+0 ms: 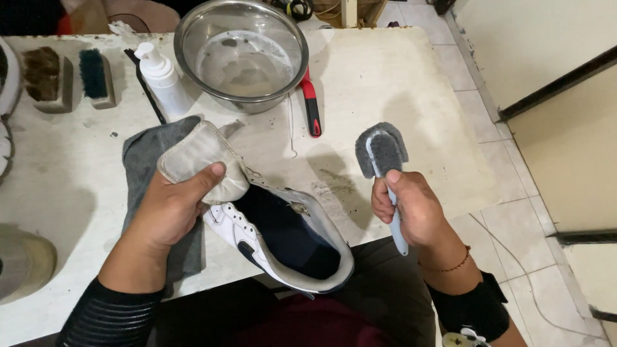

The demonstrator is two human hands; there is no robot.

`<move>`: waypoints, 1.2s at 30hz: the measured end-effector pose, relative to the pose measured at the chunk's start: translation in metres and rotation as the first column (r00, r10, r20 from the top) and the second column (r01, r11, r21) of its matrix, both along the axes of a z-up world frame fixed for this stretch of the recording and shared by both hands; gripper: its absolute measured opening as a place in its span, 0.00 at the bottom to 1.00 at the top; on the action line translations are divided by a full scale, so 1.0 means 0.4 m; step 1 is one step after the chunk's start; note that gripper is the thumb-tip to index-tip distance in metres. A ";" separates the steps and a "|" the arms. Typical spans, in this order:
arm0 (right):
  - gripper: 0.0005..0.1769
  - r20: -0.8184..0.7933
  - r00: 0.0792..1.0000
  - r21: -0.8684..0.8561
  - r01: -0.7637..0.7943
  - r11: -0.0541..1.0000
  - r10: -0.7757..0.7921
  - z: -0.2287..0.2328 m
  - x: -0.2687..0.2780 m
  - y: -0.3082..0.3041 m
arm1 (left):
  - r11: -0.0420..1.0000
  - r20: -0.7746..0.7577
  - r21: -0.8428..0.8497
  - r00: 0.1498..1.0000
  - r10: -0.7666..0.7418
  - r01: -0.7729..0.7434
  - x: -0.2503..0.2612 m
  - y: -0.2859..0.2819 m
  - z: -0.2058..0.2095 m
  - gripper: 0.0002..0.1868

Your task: The person cleans a white Nike sneaker by brushing the collar and tongue with a small brush and wiping with a gray cloth. The person handles the shoe, brush, and cloth throughout the clip.

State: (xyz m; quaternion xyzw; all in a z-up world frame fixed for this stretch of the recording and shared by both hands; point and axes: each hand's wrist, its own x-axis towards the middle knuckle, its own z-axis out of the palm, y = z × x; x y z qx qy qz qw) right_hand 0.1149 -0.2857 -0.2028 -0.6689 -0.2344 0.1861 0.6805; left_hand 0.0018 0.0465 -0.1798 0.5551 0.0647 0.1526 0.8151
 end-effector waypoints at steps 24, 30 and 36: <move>0.08 0.539 0.837 -0.472 0.209 0.857 0.092 0.252 -0.031 0.132 | 0.897 -0.114 -0.419 0.972 -0.208 0.143 -0.007 0.073 -0.105 0.28; 0.11 0.700 0.587 -0.516 0.020 0.856 0.408 0.273 -0.048 0.313 | 0.848 -0.178 -0.517 0.954 -0.243 0.120 -0.015 0.079 -0.065 0.34; 0.10 0.772 0.322 -0.618 0.183 0.764 0.548 0.237 -0.063 0.379 | 0.829 -0.151 -0.533 0.944 -0.292 0.171 -0.024 0.091 -0.051 0.31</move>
